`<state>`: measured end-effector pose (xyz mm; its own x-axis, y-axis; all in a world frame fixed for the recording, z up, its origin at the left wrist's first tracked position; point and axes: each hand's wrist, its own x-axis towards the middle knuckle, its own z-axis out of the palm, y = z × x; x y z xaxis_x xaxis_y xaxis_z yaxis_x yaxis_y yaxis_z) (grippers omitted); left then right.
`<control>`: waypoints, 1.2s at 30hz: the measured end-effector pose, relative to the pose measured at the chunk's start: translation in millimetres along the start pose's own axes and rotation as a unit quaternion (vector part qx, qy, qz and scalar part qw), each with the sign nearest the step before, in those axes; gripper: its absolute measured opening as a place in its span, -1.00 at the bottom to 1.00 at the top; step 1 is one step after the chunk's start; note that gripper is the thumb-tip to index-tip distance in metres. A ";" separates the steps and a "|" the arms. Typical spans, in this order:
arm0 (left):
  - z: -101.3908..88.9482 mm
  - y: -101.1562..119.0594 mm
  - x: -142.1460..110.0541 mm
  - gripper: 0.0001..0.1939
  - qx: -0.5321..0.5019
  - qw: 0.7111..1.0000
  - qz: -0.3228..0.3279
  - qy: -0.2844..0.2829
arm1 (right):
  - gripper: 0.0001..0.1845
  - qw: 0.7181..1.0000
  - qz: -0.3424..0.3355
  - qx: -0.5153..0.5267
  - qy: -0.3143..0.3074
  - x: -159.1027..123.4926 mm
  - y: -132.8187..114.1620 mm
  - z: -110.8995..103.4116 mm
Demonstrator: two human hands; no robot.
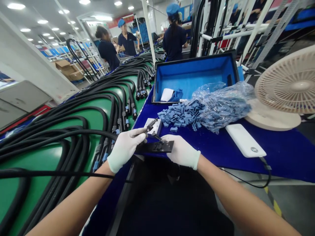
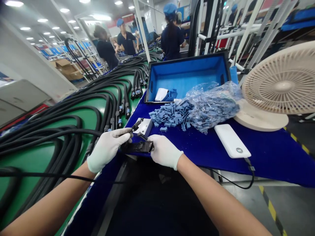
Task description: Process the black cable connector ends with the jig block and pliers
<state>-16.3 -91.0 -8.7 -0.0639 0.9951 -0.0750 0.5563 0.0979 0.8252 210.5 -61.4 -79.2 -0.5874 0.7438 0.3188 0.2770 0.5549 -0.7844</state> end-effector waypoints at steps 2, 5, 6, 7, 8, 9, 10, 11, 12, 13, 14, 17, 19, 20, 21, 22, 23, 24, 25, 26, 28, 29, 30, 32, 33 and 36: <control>-1.1 -3.1 1.8 -0.50 0.004 1.000 0.004 -0.022 | -0.62 0.998 -0.032 0.059 -0.011 5.7 -8.0 4.5; -2.1 -9.3 4.4 -0.49 0.002 0.999 0.009 -0.044 | -0.56 0.993 -0.052 0.101 -0.011 11.4 -10.6 9.1; -2.4 -10.2 4.8 -0.49 0.007 0.999 0.012 -0.043 | -0.53 0.993 -0.058 0.103 -0.008 12.0 -9.6 10.1; -2.6 -10.2 4.9 -0.50 0.014 0.999 0.017 -0.040 | -0.50 0.993 -0.064 0.101 -0.004 11.8 -8.1 10.8; -2.7 -9.4 4.9 -0.51 0.024 0.999 0.021 -0.036 | -0.47 0.993 -0.068 0.094 0.003 11.1 -6.6 11.3; -2.6 -8.2 4.9 -0.51 0.033 0.999 0.025 -0.032 | -0.44 0.994 -0.071 0.086 0.011 9.9 -5.3 11.7; -2.4 -6.8 4.9 -0.51 0.040 0.998 0.028 -0.029 | -0.42 0.994 -0.073 0.080 0.018 8.4 -4.3 11.8; -2.1 -5.6 5.2 -0.51 0.044 0.998 0.030 -0.027 | -0.41 0.994 -0.076 0.078 0.021 6.9 -3.8 11.7; -1.6 -4.7 5.6 -0.51 0.048 0.998 0.032 -0.026 | -0.40 0.994 -0.077 0.079 0.022 5.5 -3.6 11.6; -1.0 -4.3 6.1 -0.51 0.049 0.998 0.034 -0.025 | -0.39 0.993 -0.079 0.080 0.022 4.2 -3.7 11.4; -0.3 -4.3 6.8 -0.52 0.050 0.998 0.036 -0.024 | -0.39 0.993 -0.080 0.081 0.023 3.2 -3.9 11.2; 1.5 -5.4 7.9 -0.53 0.050 0.998 0.037 -0.025 | -0.40 0.993 -0.085 0.080 0.036 1.9 -4.6 11.2; 2.3 -5.7 7.3 -0.54 0.051 0.998 0.038 -0.024 | -0.40 0.991 -0.093 0.085 0.044 2.4 -4.9 11.7; 2.6 -5.5 6.6 -0.55 0.051 0.998 0.040 -0.022 | -0.41 0.990 -0.096 0.089 0.043 2.9 -5.0 12.0; 2.6 -5.1 5.8 -0.56 0.053 0.997 0.043 -0.017 | -0.42 0.990 -0.097 0.090 0.038 3.7 -4.9 12.4; 2.6 -4.7 5.0 -0.58 0.058 0.997 0.048 -0.014 | -0.45 0.991 -0.096 0.087 0.032 4.5 -4.5 12.8; 2.4 -4.3 4.5 -0.60 0.063 0.997 0.052 -0.013 | -0.49 0.992 -0.094 0.078 0.024 5.3 -3.9 13.4; 2.3 -4.0 4.1 -0.61 0.068 0.996 0.053 -0.016 | -0.53 0.993 -0.090 0.067 0.019 6.0 -3.0 14.0; 2.3 -3.7 4.2 -0.62 0.069 0.996 0.049 -0.023 | -0.56 0.995 -0.085 0.055 0.017 6.7 -1.7 14.5; 2.6 -3.5 4.5 -0.63 0.066 0.996 0.041 -0.034 | -0.59 0.996 -0.079 0.046 0.017 7.2 -0.3 15.0; 4.5 -2.1 6.1 -0.61 0.045 0.997 0.026 -0.050 | -0.64 0.997 -0.066 0.037 0.024 7.7 2.7 15.5; 6.2 -0.6 7.2 -0.59 0.032 0.998 0.024 -0.049 | -0.66 0.997 -0.061 0.034 0.027 7.7 3.9 15.5; 8.4 1.7 8.3 -0.55 0.023 0.998 0.030 -0.042 | -0.68 0.997 -0.059 0.030 0.026 7.6 4.9 15.3; 13.7 7.9 10.7 -0.47 0.030 0.998 0.060 -0.014 | -0.70 0.998 -0.063 0.014 0.021 6.8 5.8 14.8; 16.3 11.6 12.0 -0.46 0.044 0.996 0.082 0.002 | -0.70 0.998 -0.066 0.003 0.021 6.1 5.8 14.6; 21.5 21.4 16.5 -0.54 0.108 0.982 0.152 0.022 | -0.65 0.998 -0.054 -0.020 0.027 2.5 4.6 13.5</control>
<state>12.3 -72.3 -4.3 0.0987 0.9779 0.1841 0.7178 -0.1981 0.6675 200.0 -62.0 -89.2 -0.5735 0.6978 0.4291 0.2453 0.6461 -0.7228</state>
